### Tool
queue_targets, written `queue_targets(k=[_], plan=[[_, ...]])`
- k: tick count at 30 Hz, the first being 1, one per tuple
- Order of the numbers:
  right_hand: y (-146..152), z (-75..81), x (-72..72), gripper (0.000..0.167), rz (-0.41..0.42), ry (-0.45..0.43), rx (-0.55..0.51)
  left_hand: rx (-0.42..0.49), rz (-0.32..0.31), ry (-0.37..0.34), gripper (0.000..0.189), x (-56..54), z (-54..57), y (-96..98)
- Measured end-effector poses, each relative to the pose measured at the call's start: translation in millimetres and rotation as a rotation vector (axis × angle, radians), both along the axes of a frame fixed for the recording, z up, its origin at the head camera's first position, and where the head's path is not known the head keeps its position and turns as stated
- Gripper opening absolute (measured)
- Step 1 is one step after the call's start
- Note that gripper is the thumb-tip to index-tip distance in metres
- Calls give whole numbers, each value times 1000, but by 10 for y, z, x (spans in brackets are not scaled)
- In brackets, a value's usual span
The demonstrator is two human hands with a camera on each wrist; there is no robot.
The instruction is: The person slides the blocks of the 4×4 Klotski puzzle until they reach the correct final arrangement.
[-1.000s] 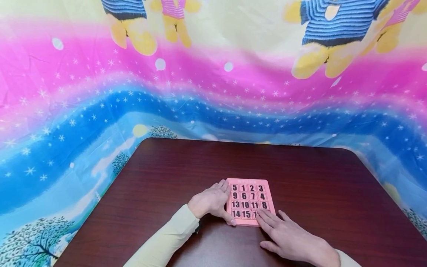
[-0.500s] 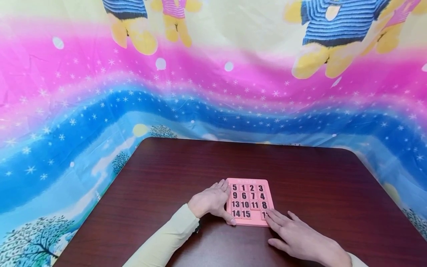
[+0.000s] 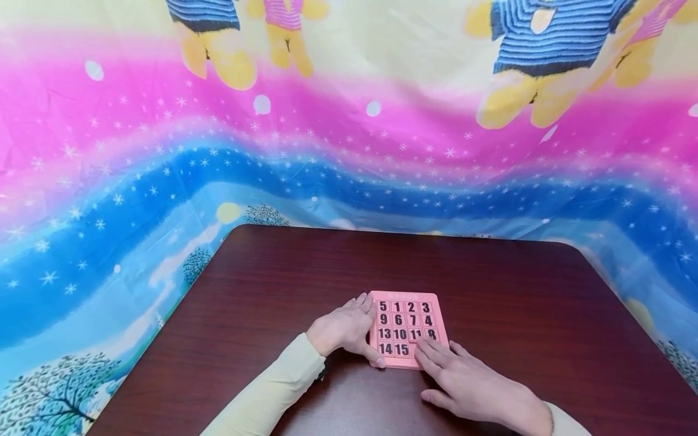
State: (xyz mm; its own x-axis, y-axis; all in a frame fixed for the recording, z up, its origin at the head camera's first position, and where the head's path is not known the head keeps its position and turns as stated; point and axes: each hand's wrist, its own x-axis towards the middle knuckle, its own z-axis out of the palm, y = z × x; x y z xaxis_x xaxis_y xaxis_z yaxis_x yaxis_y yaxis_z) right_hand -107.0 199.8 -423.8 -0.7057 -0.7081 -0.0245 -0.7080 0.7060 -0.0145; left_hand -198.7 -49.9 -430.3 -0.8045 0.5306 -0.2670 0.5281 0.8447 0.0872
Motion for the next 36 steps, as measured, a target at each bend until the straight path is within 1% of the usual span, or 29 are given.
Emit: queue_targets(k=[3, 7, 12, 19, 28, 31, 36], plan=[[-78, -9, -2, 65, 26, 6, 10, 12, 1, -2, 124, -2, -2, 5], [-179, -22, -9, 65, 50, -7, 21, 19, 5, -11, 124, -2, 0, 11], [-257, -45, -9, 66, 62, -10, 34, 21, 9, -20, 123, -5, 7, 15], [-234, -86, -7, 66, 64, 44, 42, 7, -1, -1, 124, -4, 17, 16], [-173, -85, -16, 64, 63, 20, 43, 14, -11, 7, 122, 3, -3, 7], [-189, -89, -18, 63, 63, 34, 39, 13, -5, 6, 124, 3, -3, -4], [-224, -108, 4, 63, 75, 109, 35, 13, 1, 6, 125, 1, 0, -21]])
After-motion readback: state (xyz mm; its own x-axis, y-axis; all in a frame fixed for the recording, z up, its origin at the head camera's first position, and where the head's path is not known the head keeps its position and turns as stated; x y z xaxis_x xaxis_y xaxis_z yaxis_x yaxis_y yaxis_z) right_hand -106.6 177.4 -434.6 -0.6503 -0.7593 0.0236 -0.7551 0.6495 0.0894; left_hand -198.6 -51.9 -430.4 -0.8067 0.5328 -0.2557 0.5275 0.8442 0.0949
